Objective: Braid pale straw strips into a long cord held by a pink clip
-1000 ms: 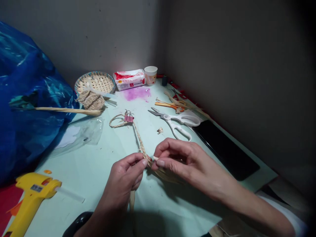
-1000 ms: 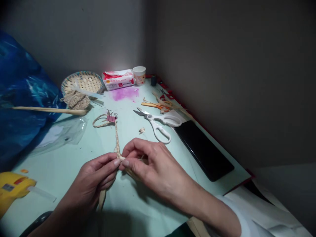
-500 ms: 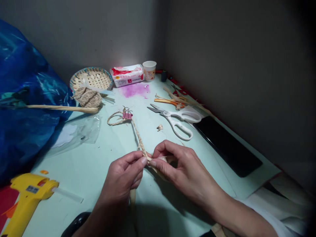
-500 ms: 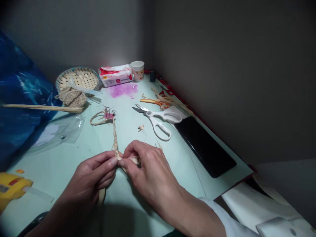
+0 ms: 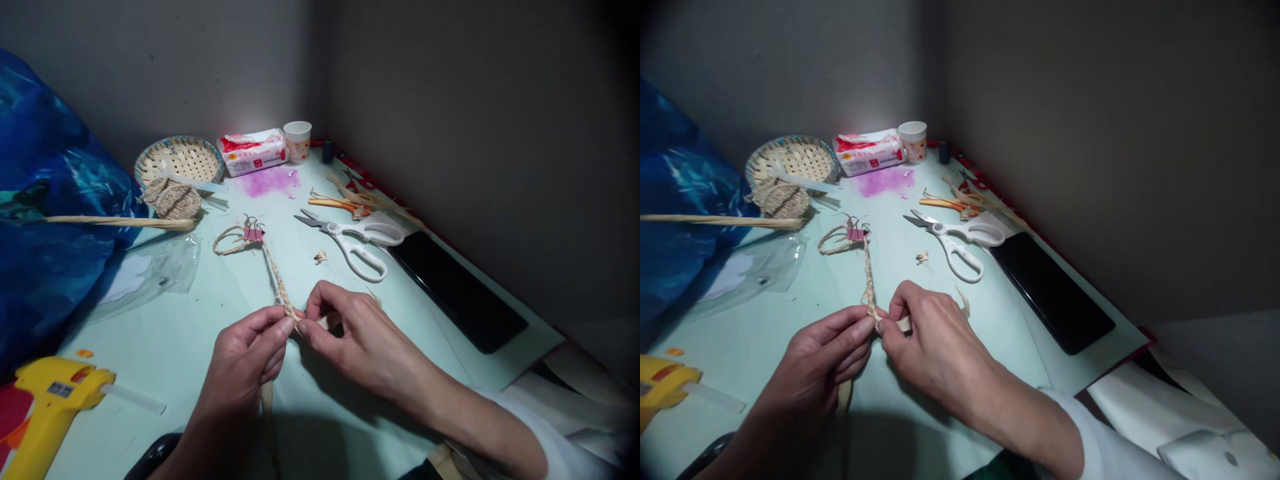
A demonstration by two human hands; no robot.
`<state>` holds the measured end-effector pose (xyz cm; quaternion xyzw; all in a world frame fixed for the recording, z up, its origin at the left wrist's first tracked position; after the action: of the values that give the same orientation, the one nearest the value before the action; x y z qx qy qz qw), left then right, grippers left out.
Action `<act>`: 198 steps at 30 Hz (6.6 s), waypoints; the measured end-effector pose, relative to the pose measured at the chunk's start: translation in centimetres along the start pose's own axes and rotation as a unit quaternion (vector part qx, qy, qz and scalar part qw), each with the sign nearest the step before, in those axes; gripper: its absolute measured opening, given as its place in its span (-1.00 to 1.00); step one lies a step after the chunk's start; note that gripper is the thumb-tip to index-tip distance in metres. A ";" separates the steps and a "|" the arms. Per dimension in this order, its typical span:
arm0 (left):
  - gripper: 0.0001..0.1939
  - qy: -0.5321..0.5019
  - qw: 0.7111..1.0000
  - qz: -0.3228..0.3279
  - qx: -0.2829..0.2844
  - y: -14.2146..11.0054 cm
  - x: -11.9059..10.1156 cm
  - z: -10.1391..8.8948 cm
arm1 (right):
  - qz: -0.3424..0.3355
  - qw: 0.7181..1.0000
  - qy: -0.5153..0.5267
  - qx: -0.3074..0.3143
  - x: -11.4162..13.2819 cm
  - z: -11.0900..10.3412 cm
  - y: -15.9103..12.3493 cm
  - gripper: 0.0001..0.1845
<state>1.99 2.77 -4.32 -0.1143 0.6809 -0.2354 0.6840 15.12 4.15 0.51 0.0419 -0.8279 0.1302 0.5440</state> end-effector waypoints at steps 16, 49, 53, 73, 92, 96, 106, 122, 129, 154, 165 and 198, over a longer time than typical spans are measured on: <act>-0.77 -0.007 0.998 0.011 -0.055 -0.5 -0.7 0.0 | -0.072 0.989 -0.096 0.081 0.4 0.6 -0.7 -0.72; -0.79 -0.008 0.998 0.019 -0.064 -0.7 -0.6 0.1 | -0.286 0.915 -0.243 -0.147 3.8 0.8 -5.0 -0.75; -0.84 -0.027 0.997 0.025 -0.063 -0.9 -0.6 0.2 | -0.313 0.897 -0.258 -0.178 3.9 2.4 -5.8 -0.78; -0.87 -0.058 0.998 0.014 -0.030 -1.4 -0.7 0.5 | -0.333 0.907 -0.217 -0.141 6.0 0.1 -6.6 -0.74; -0.72 -0.029 0.990 0.082 -0.114 -2.3 -0.5 -0.4 | -0.018 0.964 0.214 0.157 -0.5 3.7 0.7 -0.61; -0.73 0.020 0.988 0.084 -0.125 -2.3 -0.4 -0.3 | -0.019 0.971 0.208 0.118 -0.7 3.2 0.8 -0.66; -0.89 0.452 0.822 0.270 -0.219 -5.5 -5.5 -1.2 | -0.023 0.975 0.211 0.067 -0.8 2.3 0.6 -0.71; -0.82 0.323 0.854 0.317 -0.256 -6.6 -5.3 0.2 | 0.041 0.894 0.420 0.152 -1.0 3.3 0.5 -0.74; -0.81 0.283 0.922 0.192 -0.183 -3.9 -5.7 -2.6 | 0.042 0.899 0.413 0.137 -0.9 2.6 0.7 -0.75; -0.91 -0.073 0.992 -0.041 0.095 -1.4 -0.3 2.4 | -0.019 0.947 0.284 0.146 -0.6 2.0 0.4 -0.70; -0.88 -0.033 0.997 -0.032 0.056 -1.0 -0.2 2.1 | -0.056 0.987 0.119 0.090 -0.6 1.0 -1.0 -0.80; -0.83 0.035 0.998 0.052 -0.032 -2.3 -0.8 0.8 | -0.246 0.960 -0.137 -0.009 1.5 2.2 -6.2 -0.74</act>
<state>2.42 1.08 -2.51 -0.0923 0.7166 -0.1816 0.6671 13.87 -2.25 2.16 0.2570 -0.8596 -0.0218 0.4412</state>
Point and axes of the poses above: each hand's wrist, its own y-axis towards the middle knuckle, its own z-axis out of the palm, x = y × z, the point moved 8 cm from there along y, towards the middle knuckle, and after that the axes turned 13 degrees about y, right-handed, at the moved point
